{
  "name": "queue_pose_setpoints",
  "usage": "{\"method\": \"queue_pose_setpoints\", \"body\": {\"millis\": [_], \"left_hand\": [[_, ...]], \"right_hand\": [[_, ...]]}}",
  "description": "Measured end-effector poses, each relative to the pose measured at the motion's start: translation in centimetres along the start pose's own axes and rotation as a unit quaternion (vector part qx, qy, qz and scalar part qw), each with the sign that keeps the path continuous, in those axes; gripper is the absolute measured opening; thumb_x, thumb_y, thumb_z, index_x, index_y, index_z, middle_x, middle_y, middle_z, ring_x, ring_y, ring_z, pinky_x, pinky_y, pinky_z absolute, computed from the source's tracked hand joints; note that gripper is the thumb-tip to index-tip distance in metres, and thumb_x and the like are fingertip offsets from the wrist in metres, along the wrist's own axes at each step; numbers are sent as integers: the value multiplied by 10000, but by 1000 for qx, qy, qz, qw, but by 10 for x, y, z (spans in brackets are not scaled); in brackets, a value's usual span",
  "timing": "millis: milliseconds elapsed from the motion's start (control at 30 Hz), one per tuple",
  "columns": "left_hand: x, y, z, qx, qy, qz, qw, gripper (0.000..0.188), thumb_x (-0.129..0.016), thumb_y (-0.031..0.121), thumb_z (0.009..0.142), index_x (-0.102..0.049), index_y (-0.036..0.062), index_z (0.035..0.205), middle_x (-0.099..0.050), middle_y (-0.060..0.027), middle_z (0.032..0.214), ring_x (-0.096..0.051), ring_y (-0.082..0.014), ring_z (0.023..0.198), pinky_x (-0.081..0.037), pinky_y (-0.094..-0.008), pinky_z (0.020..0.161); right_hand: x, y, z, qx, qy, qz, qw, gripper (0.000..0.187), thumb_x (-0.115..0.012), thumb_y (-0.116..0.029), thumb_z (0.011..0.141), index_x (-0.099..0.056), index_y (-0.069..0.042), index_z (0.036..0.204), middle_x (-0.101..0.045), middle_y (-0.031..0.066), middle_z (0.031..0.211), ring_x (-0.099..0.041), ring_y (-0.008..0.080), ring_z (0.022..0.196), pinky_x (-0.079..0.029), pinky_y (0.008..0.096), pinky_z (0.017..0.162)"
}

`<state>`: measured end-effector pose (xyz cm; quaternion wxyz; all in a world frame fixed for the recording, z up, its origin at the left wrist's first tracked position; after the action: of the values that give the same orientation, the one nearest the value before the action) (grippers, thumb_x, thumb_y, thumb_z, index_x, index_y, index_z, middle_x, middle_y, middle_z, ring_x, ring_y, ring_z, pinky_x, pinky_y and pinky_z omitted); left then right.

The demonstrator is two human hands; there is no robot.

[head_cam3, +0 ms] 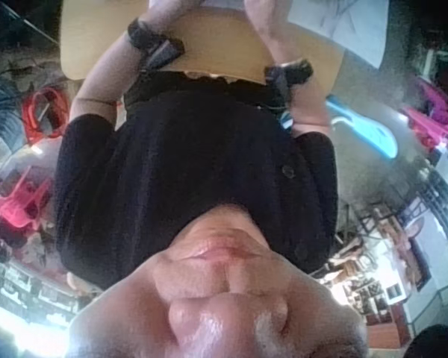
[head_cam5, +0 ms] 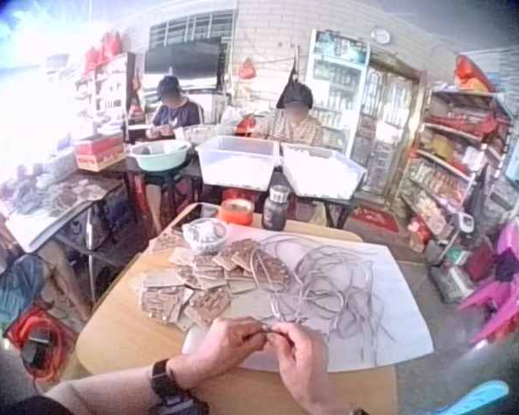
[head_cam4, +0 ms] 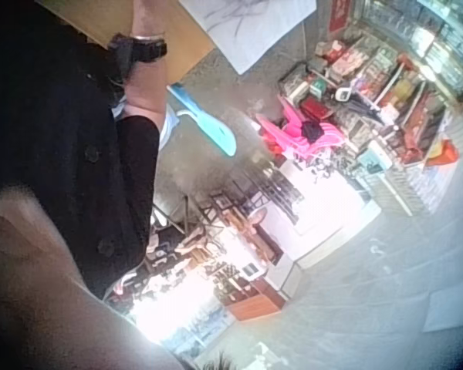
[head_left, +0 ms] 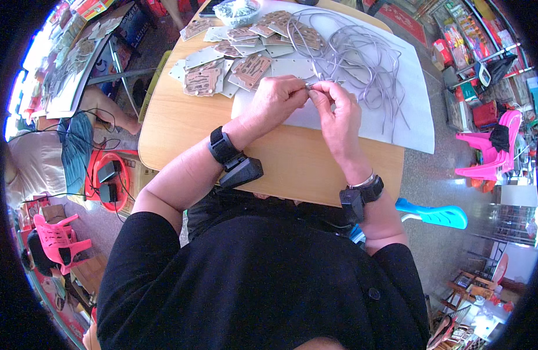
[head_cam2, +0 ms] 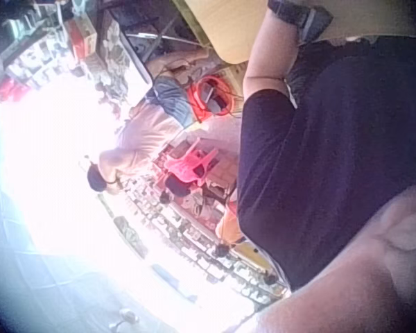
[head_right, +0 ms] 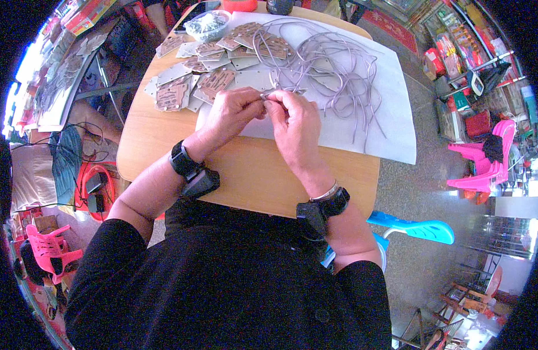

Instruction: Thread a cord or lace through pre-cut holes in a stack of leather shoe components.

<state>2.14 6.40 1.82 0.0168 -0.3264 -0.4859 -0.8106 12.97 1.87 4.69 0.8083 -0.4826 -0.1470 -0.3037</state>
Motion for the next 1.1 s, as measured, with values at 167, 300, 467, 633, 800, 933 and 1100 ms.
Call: {"method": "queue_pose_setpoints", "body": {"millis": [167,300,467,633,800,933,1100], "left_hand": [[2,7,-3,25,4,-55,998,186,-546,143,884,-651,-11,881,-645,-73,744,-615,-114,663,-491,-262,593],[4,-20,-6,154,22,-193,969,210,-531,165,899,-652,-6,910,-641,-55,744,-614,-114,663,-498,-247,606],[16,-42,-1,166,61,-201,963,226,-533,169,902,-652,-22,883,-644,-62,755,-625,-119,679,-508,-248,621],[6,-39,0,167,43,-211,962,217,-534,158,886,-665,-14,890,-644,-72,772,-611,-106,690,-501,-248,652],[14,-41,3,154,17,-97,983,220,-543,157,881,-674,2,968,-651,-61,793,-597,-100,723,-478,-252,680],[-2,-29,4,99,-14,-120,988,201,-566,151,875,-667,-1,959,-648,-46,788,-590,-94,733,-472,-249,682],[-14,-19,-1,57,-44,-176,982,182,-578,148,867,-673,5,927,-630,-17,724,-566,-63,694,-452,-225,625]], "right_hand": [[11,-25,-2,125,46,-148,980,57,-631,-94,819,-617,-54,856,-603,72,923,-516,202,755,-393,332,760],[11,-18,2,52,-18,204,977,40,-570,-84,866,-557,-48,875,-542,55,943,-491,175,768,-402,298,727],[-9,-21,-4,-89,-256,621,735,133,-554,-141,887,-519,-16,860,-535,47,751,-502,147,672,-408,276,641],[-25,-64,-54,11,-535,589,606,174,-575,-158,876,-554,-12,783,-542,48,659,-508,122,574,-385,254,515],[-29,-22,-29,-77,-430,466,769,166,-573,-171,891,-600,-13,846,-615,41,756,-550,88,631,-428,239,565],[15,55,18,-115,-60,311,941,216,-599,-230,881,-637,-18,892,-625,43,824,-571,115,789,-447,259,708],[-8,30,10,-95,-142,181,969,218,-630,-235,841,-657,-24,889,-634,44,895,-559,125,865,-425,278,813]]}}
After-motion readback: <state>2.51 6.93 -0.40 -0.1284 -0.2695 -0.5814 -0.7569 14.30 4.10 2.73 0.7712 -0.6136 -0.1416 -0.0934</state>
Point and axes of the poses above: each hand's wrist, its own z-axis towards the middle knuckle, its own x-axis out of the back of the hand, y = z × x, the point moved 10 cm from there along z, towards the middle knuckle
